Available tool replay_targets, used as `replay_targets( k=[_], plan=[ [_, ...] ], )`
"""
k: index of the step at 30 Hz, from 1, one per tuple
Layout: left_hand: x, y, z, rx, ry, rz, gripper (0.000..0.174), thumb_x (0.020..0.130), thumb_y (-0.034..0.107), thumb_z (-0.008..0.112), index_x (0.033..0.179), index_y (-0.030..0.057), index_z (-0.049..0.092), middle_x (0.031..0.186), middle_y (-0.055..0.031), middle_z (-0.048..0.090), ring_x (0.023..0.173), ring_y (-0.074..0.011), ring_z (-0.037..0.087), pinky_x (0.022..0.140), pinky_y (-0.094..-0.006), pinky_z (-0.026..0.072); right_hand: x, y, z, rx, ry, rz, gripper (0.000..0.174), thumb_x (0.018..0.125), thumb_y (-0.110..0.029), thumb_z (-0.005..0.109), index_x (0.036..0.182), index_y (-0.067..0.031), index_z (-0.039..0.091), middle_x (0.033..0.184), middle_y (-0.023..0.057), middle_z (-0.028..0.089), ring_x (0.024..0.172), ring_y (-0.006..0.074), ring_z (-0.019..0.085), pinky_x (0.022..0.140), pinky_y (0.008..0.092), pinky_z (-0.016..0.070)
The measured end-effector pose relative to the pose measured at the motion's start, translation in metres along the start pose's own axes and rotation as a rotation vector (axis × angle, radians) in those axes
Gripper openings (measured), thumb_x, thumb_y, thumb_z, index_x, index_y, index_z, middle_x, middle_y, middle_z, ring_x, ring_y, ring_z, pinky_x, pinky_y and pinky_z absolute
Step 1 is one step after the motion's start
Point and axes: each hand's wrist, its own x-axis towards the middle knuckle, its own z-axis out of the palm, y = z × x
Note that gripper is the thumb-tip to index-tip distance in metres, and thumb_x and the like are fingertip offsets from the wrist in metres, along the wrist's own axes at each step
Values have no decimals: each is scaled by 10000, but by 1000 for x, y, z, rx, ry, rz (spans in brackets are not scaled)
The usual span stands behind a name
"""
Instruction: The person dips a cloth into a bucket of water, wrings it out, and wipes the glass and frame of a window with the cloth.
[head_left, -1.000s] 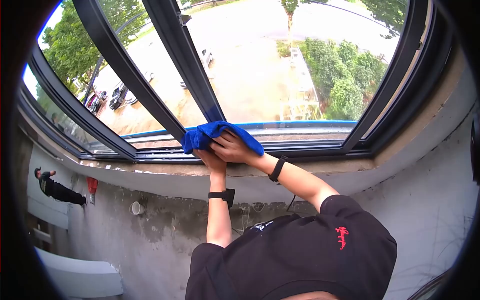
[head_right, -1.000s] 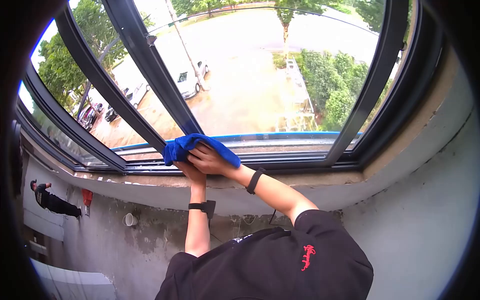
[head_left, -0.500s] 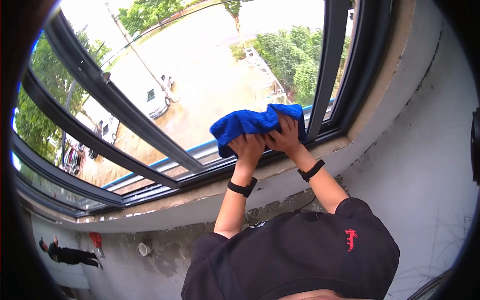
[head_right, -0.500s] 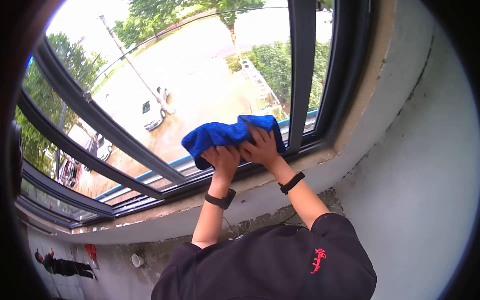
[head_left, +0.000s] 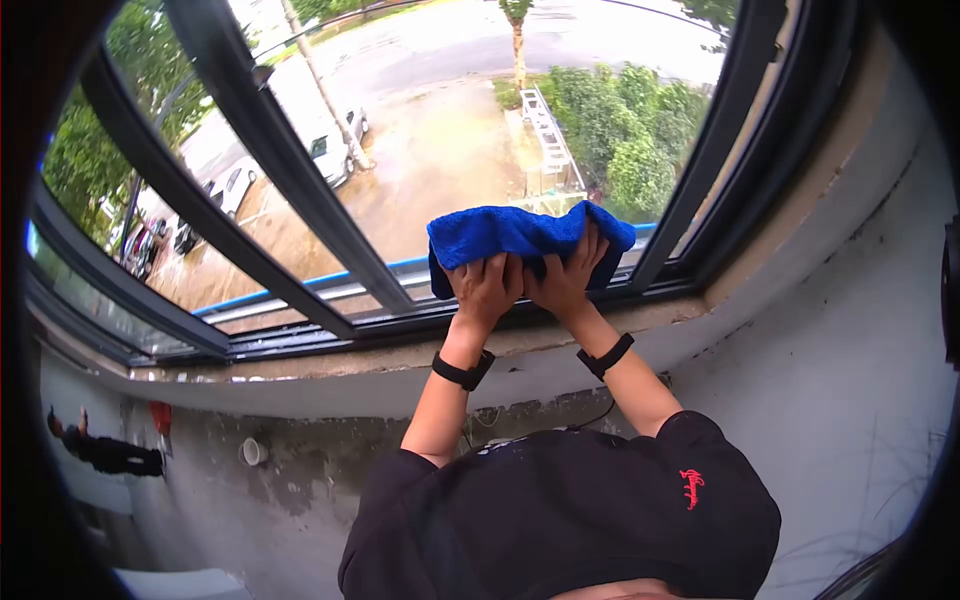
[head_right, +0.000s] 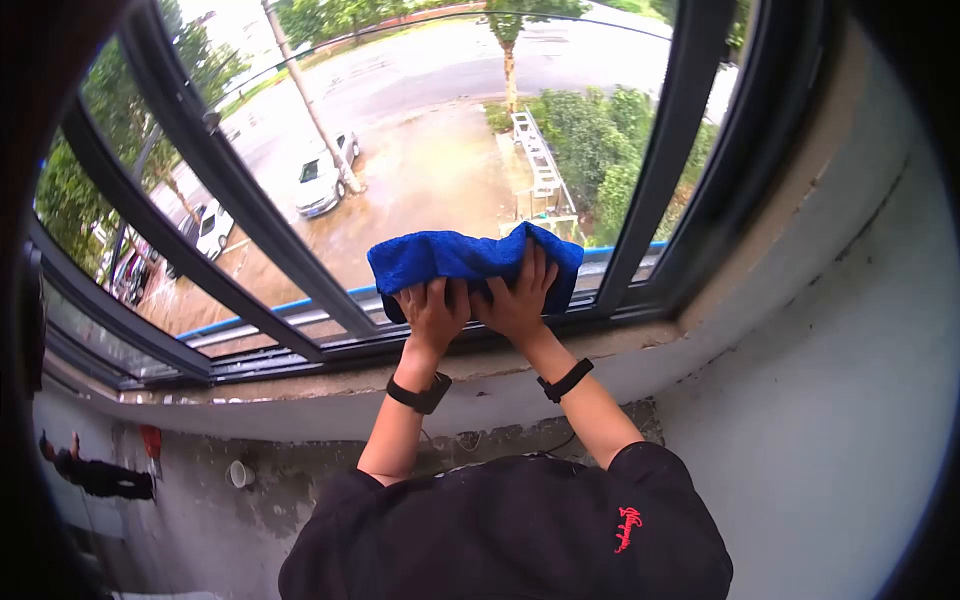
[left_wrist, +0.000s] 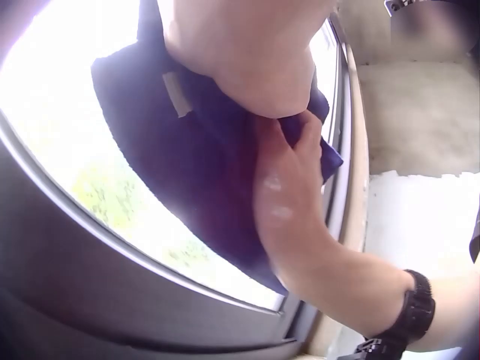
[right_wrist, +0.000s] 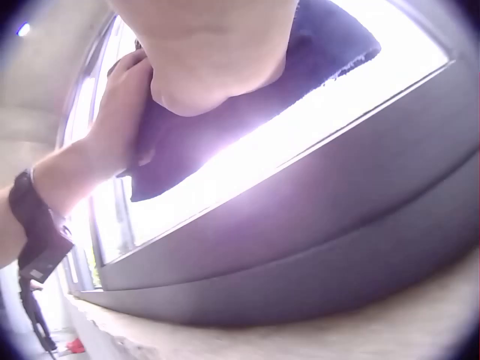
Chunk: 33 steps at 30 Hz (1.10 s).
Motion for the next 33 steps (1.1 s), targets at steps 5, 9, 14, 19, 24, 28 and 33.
replay_targets(
  k=[5,9,14,19,24,28,33],
  plan=[
    [-32,-84,-73,213,106,-200,364,870,80,678,1209,29,557,1275,-291,526,1169,-504,498,993,-602,366,17,-105,43,115,-79,-216,353,806,-454,706,1132,-321,694,1475,185,518,1243,350,552,910,533,424],
    [-94,-106,-109,364,81,-571,317,926,57,624,1199,-69,524,1211,-340,510,1102,-562,491,944,-628,394,-3,-160,64,331,-439,-442,221,856,-306,665,1071,-279,709,1427,117,574,1028,259,652,860,442,483],
    [-144,-106,-108,381,36,-586,228,911,72,615,1086,-62,558,1053,-312,549,982,-534,513,863,-625,401,-20,-163,62,577,-593,-478,327,875,-181,602,1196,-202,662,1349,112,593,1082,271,625,924,403,493],
    [-110,-78,-90,254,-46,-345,300,886,18,611,1167,-63,547,1205,-323,543,1137,-530,513,965,-619,398,-18,-104,27,469,-476,-373,352,831,-136,631,1174,-182,695,1351,93,595,1191,256,598,981,394,474],
    [-89,-15,-17,-21,-139,-136,447,856,7,638,1301,26,590,1405,-258,529,1329,-459,476,1123,-621,288,-28,1,-23,130,-417,-323,413,802,-309,790,1195,-214,702,1464,111,537,1307,275,546,1076,426,414],
    [-77,60,38,-171,-315,-59,454,875,109,700,1323,124,625,1520,-140,474,1428,-352,415,1153,-598,272,-48,72,-74,-84,-399,-163,565,800,-295,784,1325,-193,600,1420,173,541,1316,343,530,1056,500,420],
    [-68,125,70,-308,-460,-85,445,912,137,659,1352,96,607,1531,-116,470,1461,-314,380,1206,-586,206,-90,128,-95,-187,-399,-39,498,809,-283,746,1293,-258,634,1480,196,489,1332,356,512,1052,578,413]
  ],
)
